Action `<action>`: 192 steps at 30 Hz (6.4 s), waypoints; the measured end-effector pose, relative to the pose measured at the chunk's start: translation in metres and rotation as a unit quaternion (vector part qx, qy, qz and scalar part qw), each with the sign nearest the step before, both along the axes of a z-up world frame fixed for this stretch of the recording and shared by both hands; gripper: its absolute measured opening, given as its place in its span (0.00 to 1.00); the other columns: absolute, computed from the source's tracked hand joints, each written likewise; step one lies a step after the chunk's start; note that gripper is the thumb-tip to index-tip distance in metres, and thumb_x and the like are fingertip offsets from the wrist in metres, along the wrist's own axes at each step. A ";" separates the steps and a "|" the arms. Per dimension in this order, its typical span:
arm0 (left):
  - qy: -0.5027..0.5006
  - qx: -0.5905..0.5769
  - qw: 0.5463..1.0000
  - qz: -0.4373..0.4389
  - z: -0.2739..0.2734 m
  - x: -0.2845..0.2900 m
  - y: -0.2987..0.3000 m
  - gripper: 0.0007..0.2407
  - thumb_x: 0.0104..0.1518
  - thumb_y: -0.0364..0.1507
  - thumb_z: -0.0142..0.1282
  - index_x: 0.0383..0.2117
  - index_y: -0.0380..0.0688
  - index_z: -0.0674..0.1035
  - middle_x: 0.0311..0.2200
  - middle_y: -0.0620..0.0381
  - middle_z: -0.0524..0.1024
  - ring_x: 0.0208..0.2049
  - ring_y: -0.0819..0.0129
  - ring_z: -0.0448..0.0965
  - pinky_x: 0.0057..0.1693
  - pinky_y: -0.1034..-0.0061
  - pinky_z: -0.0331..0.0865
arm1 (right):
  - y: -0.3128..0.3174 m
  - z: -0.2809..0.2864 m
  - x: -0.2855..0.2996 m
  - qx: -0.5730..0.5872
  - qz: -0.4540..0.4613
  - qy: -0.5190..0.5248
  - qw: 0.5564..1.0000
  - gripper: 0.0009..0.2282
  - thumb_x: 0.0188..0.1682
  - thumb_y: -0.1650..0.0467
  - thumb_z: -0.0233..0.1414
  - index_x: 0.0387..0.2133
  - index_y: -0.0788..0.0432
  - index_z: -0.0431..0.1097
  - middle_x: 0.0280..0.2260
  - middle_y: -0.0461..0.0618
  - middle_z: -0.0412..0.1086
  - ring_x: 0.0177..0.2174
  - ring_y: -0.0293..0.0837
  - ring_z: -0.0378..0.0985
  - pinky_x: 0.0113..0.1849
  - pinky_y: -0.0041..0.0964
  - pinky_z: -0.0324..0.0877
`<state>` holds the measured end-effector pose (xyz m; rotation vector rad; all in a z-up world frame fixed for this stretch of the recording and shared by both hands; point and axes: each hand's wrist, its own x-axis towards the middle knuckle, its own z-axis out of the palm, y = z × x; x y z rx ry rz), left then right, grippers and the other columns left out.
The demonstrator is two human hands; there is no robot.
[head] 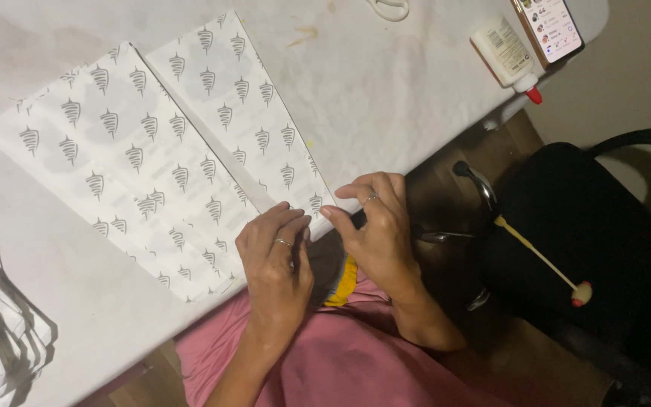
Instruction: Aligning and applying glue to the edges of patterned paper strips for assembly or packaging.
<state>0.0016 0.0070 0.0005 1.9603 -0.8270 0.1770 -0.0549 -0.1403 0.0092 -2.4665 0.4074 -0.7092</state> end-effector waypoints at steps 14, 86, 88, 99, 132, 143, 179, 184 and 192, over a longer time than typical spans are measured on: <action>-0.113 0.084 0.987 0.071 -0.009 -0.002 0.025 0.14 0.60 0.26 0.66 0.50 0.41 0.76 0.57 0.46 0.73 0.62 0.49 0.70 0.66 0.52 0.58 | -0.011 0.004 0.008 0.203 -0.074 0.010 0.976 0.06 0.47 0.74 0.65 0.25 0.59 0.74 0.17 0.37 0.65 0.19 0.30 0.65 0.24 0.24 0.63; -0.226 -0.025 0.974 0.013 -0.034 -0.004 -0.021 0.05 0.57 0.20 0.63 0.38 0.35 0.84 0.39 0.41 0.83 0.44 0.41 0.83 0.51 0.47 0.75 | -0.016 -0.011 -0.011 0.281 -0.067 0.027 0.957 0.03 0.47 0.77 0.61 0.32 0.68 0.78 0.19 0.53 0.73 0.18 0.38 0.76 0.25 0.30 0.69; -0.225 -0.015 0.974 0.005 -0.032 -0.003 -0.033 0.05 0.57 0.19 0.63 0.37 0.35 0.84 0.38 0.40 0.82 0.44 0.41 0.82 0.51 0.47 0.75 | -0.027 -0.014 -0.014 0.259 -0.086 0.007 0.962 0.03 0.47 0.78 0.61 0.32 0.69 0.78 0.19 0.55 0.72 0.18 0.40 0.76 0.25 0.31 0.70; -0.223 -0.030 0.974 -0.037 -0.047 0.000 -0.106 0.02 0.60 0.19 0.58 0.33 0.32 0.81 0.37 0.39 0.79 0.47 0.41 0.80 0.52 0.51 0.73 | -0.095 -0.015 -0.016 0.266 -0.109 0.055 0.956 0.03 0.51 0.76 0.57 0.35 0.66 0.76 0.24 0.51 0.74 0.21 0.37 0.77 0.24 0.26 0.67; -0.081 0.008 0.997 -0.016 -0.028 -0.002 -0.115 0.07 0.62 0.27 0.58 0.33 0.34 0.85 0.41 0.41 0.83 0.53 0.48 0.80 0.62 0.53 0.67 | -0.137 -0.013 -0.013 -0.023 0.202 -0.074 0.976 0.05 0.56 0.74 0.59 0.32 0.65 0.77 0.39 0.57 0.78 0.40 0.57 0.78 0.43 0.48 0.74; -0.036 0.025 0.999 0.013 -0.016 -0.001 -0.122 0.06 0.60 0.28 0.60 0.31 0.36 0.82 0.36 0.52 0.79 0.48 0.58 0.77 0.55 0.59 0.65 | -0.137 -0.003 -0.009 0.037 0.178 -0.045 0.982 0.04 0.49 0.78 0.65 0.29 0.65 0.77 0.36 0.55 0.77 0.37 0.52 0.76 0.36 0.40 0.73; -0.059 0.062 0.996 -0.040 -0.014 0.006 -0.109 0.19 0.61 0.27 0.62 0.55 0.28 0.72 0.63 0.24 0.60 0.67 0.26 0.58 0.68 0.35 0.54 | -0.212 -0.030 0.002 0.033 -0.132 0.049 0.989 0.10 0.45 0.74 0.72 0.29 0.62 0.75 0.26 0.49 0.75 0.26 0.39 0.75 0.30 0.33 0.74; -0.110 0.148 0.983 -0.014 -0.021 0.006 -0.110 0.19 0.63 0.30 0.60 0.56 0.33 0.73 0.62 0.28 0.64 0.67 0.31 0.57 0.66 0.29 0.51 | -0.214 -0.030 0.000 0.066 -0.138 0.022 0.988 0.08 0.44 0.75 0.71 0.27 0.59 0.77 0.24 0.45 0.76 0.25 0.36 0.74 0.31 0.29 0.73; -0.158 0.154 0.975 0.012 -0.035 0.009 -0.129 0.17 0.63 0.30 0.60 0.54 0.33 0.75 0.59 0.27 0.69 0.64 0.30 0.63 0.69 0.40 0.55 | -0.218 -0.029 0.001 0.077 -0.115 0.014 0.990 0.08 0.45 0.75 0.72 0.28 0.61 0.77 0.25 0.48 0.76 0.25 0.37 0.76 0.30 0.29 0.75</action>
